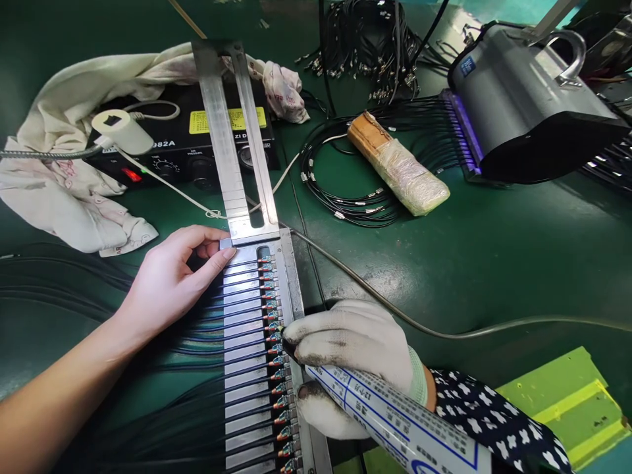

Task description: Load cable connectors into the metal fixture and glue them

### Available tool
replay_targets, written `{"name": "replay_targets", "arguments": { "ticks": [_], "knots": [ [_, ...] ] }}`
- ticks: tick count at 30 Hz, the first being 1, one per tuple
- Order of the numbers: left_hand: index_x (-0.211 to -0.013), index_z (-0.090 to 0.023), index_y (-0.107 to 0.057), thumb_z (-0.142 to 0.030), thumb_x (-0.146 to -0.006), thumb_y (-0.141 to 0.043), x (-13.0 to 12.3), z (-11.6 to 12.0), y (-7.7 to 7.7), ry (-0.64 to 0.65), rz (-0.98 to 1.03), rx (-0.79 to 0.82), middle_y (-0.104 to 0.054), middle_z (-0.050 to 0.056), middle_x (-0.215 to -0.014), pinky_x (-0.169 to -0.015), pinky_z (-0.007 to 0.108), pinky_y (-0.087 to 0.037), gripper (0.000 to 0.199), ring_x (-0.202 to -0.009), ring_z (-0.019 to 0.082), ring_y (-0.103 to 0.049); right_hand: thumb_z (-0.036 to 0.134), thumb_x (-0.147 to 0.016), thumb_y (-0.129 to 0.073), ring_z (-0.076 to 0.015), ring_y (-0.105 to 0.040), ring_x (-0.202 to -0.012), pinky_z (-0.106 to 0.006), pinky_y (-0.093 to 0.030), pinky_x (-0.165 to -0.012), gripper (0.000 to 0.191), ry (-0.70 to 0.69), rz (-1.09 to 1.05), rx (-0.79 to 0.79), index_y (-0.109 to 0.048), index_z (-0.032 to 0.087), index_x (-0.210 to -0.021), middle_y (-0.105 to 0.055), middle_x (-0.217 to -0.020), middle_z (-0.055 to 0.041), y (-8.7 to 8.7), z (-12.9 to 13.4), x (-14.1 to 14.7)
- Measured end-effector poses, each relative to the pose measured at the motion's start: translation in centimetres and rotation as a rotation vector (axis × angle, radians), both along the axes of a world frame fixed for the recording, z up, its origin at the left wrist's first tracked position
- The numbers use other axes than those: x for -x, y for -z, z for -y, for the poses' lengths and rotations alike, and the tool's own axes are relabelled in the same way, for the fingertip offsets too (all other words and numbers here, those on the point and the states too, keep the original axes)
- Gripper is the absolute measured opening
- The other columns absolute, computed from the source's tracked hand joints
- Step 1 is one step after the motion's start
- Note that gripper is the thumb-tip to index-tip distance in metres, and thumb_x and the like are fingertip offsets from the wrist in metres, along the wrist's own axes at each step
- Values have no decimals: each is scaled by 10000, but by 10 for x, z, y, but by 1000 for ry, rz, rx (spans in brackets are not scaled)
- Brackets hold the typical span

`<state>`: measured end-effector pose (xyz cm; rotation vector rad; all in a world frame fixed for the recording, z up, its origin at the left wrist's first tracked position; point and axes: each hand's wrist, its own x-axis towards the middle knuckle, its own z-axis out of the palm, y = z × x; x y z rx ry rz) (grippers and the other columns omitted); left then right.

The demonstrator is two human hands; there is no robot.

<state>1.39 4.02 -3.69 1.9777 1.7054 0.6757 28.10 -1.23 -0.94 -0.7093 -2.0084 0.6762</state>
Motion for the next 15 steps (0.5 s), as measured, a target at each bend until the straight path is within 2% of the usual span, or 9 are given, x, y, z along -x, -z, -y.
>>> {"name": "replay_targets", "arguments": {
  "ticks": [5, 15],
  "knots": [
    [-992, -209, -623, -461, -888, -573, -1, 0, 0, -5, 11, 11, -581, 16, -811, -621, 296, -430, 278, -765, 188, -552, 161, -795, -611, -196, -747, -819, -319, -607, -742, 111, -2, -23, -14, -649, 144, -898, -763, -904, -83, 3, -1, -1],
    [-978, -199, -627, -454, -891, -566, 0, -2, 0, 10, 4, -2, -580, 17, -802, -613, 290, -421, 276, -764, 188, -547, 204, -836, -632, -188, -741, -790, -310, -613, -725, 70, 6, 50, 9, -624, 165, -894, -758, -943, -89, -6, 14, -6]
  ]
}}
